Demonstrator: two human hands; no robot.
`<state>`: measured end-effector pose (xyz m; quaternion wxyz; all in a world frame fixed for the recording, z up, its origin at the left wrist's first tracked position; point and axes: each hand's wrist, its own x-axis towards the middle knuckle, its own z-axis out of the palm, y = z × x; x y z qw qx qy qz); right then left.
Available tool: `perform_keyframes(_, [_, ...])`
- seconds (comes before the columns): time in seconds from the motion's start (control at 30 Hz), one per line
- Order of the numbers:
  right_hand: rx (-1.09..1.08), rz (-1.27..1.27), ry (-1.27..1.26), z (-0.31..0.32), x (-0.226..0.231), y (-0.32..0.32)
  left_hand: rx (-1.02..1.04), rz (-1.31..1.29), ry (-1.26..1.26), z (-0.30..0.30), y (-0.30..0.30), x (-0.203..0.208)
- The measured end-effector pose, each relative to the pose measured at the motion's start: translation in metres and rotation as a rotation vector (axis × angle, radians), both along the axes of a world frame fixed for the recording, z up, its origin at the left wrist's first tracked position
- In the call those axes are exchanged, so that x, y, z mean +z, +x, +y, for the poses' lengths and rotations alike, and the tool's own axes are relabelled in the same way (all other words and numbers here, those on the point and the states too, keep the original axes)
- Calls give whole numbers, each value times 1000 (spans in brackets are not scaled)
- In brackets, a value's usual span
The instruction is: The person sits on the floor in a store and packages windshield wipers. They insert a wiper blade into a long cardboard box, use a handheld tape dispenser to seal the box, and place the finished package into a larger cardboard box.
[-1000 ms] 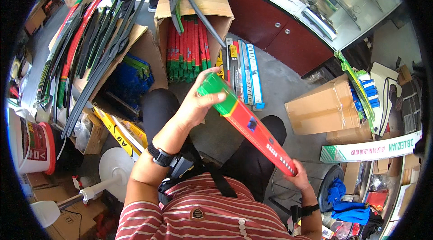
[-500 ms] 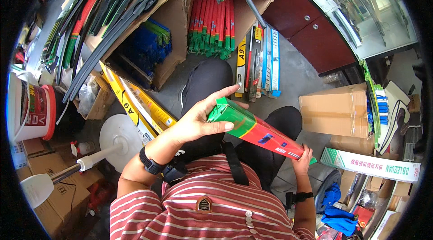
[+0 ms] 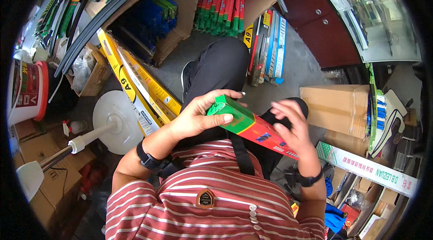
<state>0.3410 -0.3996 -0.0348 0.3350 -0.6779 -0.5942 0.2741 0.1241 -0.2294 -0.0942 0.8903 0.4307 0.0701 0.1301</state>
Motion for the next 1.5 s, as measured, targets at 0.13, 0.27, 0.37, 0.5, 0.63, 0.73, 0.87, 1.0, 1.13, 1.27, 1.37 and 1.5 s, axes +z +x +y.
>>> perform_keyframes(0.13, [272, 82, 124, 95, 1, -49, 35, -17, 191, 3, -5, -7])
perform_keyframes(0.27, [320, 281, 2, 117, -12, -55, -22, 30, 279, 11, -13, -25])
perform_keyframes(0.37, [251, 365, 22, 117, -20, -57, 68, 25, 329, 11, -10, -27])
perform_keyframes(0.5, [232, 390, 62, 117, -34, -55, 125, 9, 321, 11, -7, -25])
perform_keyframes(0.63, [233, 522, 23, 120, -39, -48, 34, 42, 309, 16, -7, -25])
perform_keyframes(0.73, [232, 581, 3, 123, -42, -44, 0, 73, 242, 17, -8, -25])
perform_keyframes(0.87, [218, 527, 44, 122, -43, -45, 28, 66, 160, 15, -7, -22])
perform_keyframes(1.0, [226, 381, 153, 120, -45, -46, -9, 96, 103, 15, -8, -22])
perform_keyframes(1.13, [225, 198, 207, 119, -40, -50, -4, 109, 97, 15, -6, -27])
perform_keyframes(1.27, [201, 148, 226, 115, -43, -50, 0, 109, 67, 13, -4, -29])
perform_keyframes(1.37, [192, 138, 228, 114, -45, -50, 22, 112, 39, 11, -3, -28])
perform_keyframes(1.5, [219, 113, 255, 115, -48, -48, 47, 125, 91, 8, -1, -31])
